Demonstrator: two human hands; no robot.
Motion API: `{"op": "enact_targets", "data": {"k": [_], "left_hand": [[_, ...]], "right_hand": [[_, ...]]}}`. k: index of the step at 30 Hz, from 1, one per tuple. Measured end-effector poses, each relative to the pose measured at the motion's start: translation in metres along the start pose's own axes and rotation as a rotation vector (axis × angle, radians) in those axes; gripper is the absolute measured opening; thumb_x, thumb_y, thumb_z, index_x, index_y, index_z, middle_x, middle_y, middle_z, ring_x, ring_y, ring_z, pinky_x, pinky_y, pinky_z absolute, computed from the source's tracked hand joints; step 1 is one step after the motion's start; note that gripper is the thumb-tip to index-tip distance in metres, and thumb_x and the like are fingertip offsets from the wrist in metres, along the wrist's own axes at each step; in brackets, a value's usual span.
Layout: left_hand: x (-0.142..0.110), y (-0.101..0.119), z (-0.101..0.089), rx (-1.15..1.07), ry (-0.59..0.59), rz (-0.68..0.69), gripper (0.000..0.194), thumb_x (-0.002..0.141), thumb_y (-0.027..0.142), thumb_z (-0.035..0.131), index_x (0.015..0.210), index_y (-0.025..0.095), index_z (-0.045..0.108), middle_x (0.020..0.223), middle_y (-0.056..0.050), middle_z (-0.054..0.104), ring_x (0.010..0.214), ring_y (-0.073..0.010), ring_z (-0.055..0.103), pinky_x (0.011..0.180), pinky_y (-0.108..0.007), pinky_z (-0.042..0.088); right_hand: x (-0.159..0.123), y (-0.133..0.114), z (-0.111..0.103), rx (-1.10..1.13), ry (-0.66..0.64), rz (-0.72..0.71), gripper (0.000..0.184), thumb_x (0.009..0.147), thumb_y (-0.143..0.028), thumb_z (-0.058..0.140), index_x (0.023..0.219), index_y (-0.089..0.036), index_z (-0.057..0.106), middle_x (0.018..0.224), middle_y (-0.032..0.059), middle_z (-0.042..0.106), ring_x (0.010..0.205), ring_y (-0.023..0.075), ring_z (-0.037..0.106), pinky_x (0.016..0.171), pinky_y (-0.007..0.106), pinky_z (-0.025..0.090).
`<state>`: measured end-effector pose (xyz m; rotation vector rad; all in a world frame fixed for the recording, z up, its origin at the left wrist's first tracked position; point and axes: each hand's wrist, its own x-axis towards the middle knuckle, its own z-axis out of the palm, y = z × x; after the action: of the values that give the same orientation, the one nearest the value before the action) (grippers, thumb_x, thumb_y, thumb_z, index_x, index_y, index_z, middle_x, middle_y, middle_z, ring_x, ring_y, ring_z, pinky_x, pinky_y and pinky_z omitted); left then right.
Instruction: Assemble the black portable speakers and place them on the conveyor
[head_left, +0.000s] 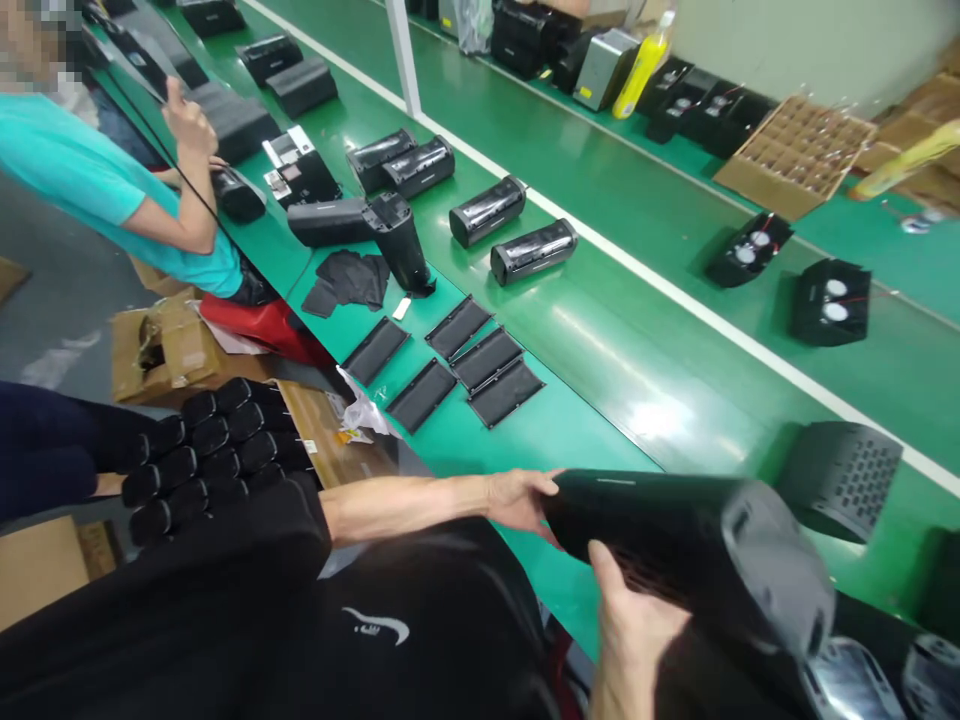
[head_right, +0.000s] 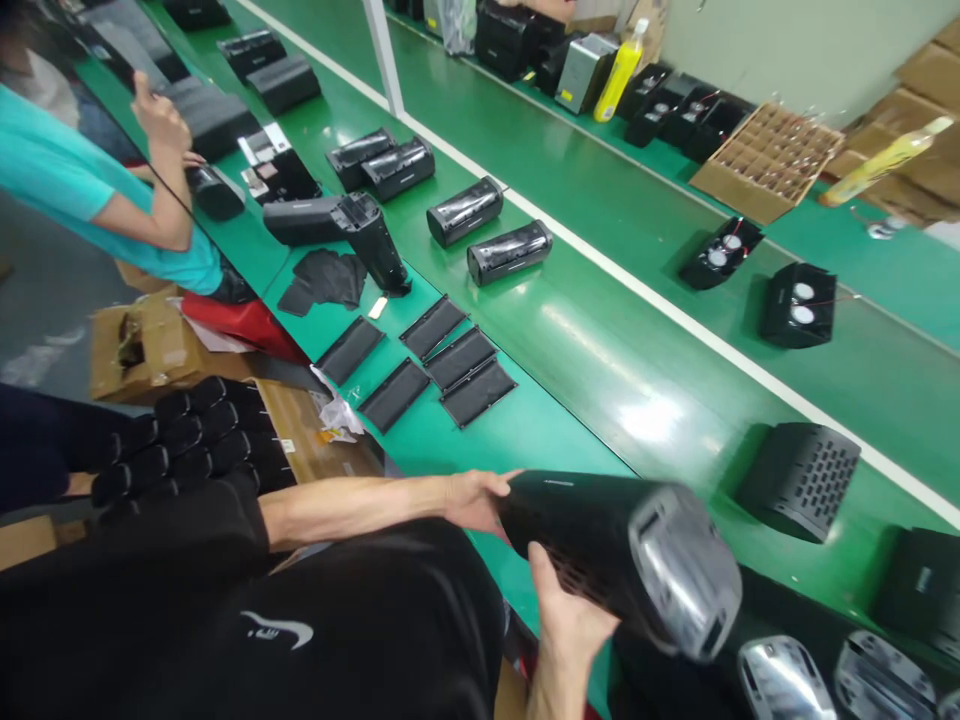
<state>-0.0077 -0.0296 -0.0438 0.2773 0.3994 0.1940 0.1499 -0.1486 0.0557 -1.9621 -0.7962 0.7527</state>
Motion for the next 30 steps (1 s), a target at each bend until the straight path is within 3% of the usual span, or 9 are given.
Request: {"op": "enact_targets", "data": {"k": [2,4,6,8,12,18,24,27,30], "left_hand": [[-0.011,0.02,0.002,0.227,0.104,-0.004,0.081,0.063,0.046,0.092,0.137,0.033,0.06,0.159,-0.01,0.049,0.123,-0.028,0.062,0.095,-0.046,0.055],[-0.024,0.042,0.008,0.382,0.145,0.103,0.096,0.065,0.052,0.093,0.149,0.037,0.051,0.168,-0.01,0.037,0.14,-0.0329,0.051,0.103,-0.049,0.052],[-0.038,0.056,0.016,0.578,0.108,0.169,0.108,0.062,0.052,0.096,0.156,0.036,0.046,0.164,-0.009,0.041,0.146,-0.035,0.045,0.112,-0.049,0.045],[-0.049,0.057,0.024,0.748,0.101,0.15,0.106,0.06,0.049,0.098,0.154,0.033,0.051,0.152,-0.006,0.052,0.141,-0.0338,0.05,0.115,-0.045,0.042],[-0.073,0.039,0.022,0.716,0.177,0.118,0.091,0.065,0.049,0.092,0.146,0.029,0.057,0.126,-0.004,0.061,0.112,-0.0259,0.06,0.101,-0.039,0.048],[-0.094,0.028,0.006,0.556,0.251,0.156,0.086,0.064,0.042,0.09,0.14,0.026,0.054,0.111,-0.003,0.058,0.097,-0.0205,0.056,0.086,-0.032,0.045],[-0.104,0.04,0.01,0.762,0.192,0.069,0.087,0.07,0.047,0.086,0.146,0.026,0.049,0.116,-0.005,0.059,0.101,-0.0229,0.056,0.089,-0.034,0.046],[-0.106,0.036,0.012,0.775,0.242,0.093,0.088,0.069,0.049,0.085,0.145,0.026,0.05,0.118,-0.006,0.058,0.1,-0.0228,0.055,0.09,-0.035,0.045],[-0.105,0.029,0.011,0.764,0.274,0.134,0.088,0.066,0.051,0.086,0.143,0.026,0.051,0.119,-0.005,0.058,0.099,-0.0224,0.055,0.089,-0.034,0.045]], "right_hand": [[0.001,-0.01,-0.011,-0.128,0.009,-0.035,0.126,0.062,-0.067,0.088,0.165,-0.023,0.031,0.149,0.0198,0.053,0.133,0.0449,0.054,0.11,0.067,0.044],[-0.002,-0.012,-0.024,-0.361,-0.083,-0.079,0.128,0.059,-0.07,0.087,0.167,-0.028,0.033,0.144,0.0179,0.056,0.124,0.0481,0.059,0.102,0.072,0.046],[-0.008,-0.006,-0.029,-0.567,-0.215,-0.109,0.117,0.058,-0.074,0.082,0.161,-0.031,0.047,0.135,0.0168,0.06,0.118,0.0508,0.06,0.095,0.075,0.046],[-0.015,0.006,-0.028,-0.623,-0.315,-0.111,0.109,0.058,-0.074,0.079,0.155,-0.032,0.055,0.129,0.0163,0.062,0.114,0.0507,0.06,0.093,0.074,0.047],[-0.037,0.036,-0.031,-0.44,-0.41,-0.061,0.109,0.061,-0.077,0.08,0.155,-0.028,0.052,0.14,0.0155,0.059,0.128,0.0464,0.055,0.107,0.069,0.042],[-0.079,0.049,-0.039,-0.077,-0.222,0.312,0.116,0.064,-0.07,0.086,0.16,-0.026,0.04,0.159,0.0136,0.043,0.144,0.0432,0.042,0.12,0.059,0.031],[-0.093,0.046,-0.029,0.078,-0.169,0.314,0.112,0.074,-0.063,0.083,0.166,-0.029,0.028,0.165,0.0134,0.038,0.149,0.0415,0.036,0.122,0.061,0.024],[-0.094,0.049,-0.028,0.069,-0.153,0.317,0.103,0.075,-0.063,0.082,0.161,-0.028,0.037,0.162,0.0123,0.042,0.148,0.0412,0.038,0.123,0.061,0.023],[-0.097,0.052,-0.023,0.125,-0.092,0.329,0.094,0.075,-0.06,0.083,0.154,-0.028,0.045,0.158,0.0119,0.046,0.144,0.04,0.043,0.121,0.06,0.028]]}}
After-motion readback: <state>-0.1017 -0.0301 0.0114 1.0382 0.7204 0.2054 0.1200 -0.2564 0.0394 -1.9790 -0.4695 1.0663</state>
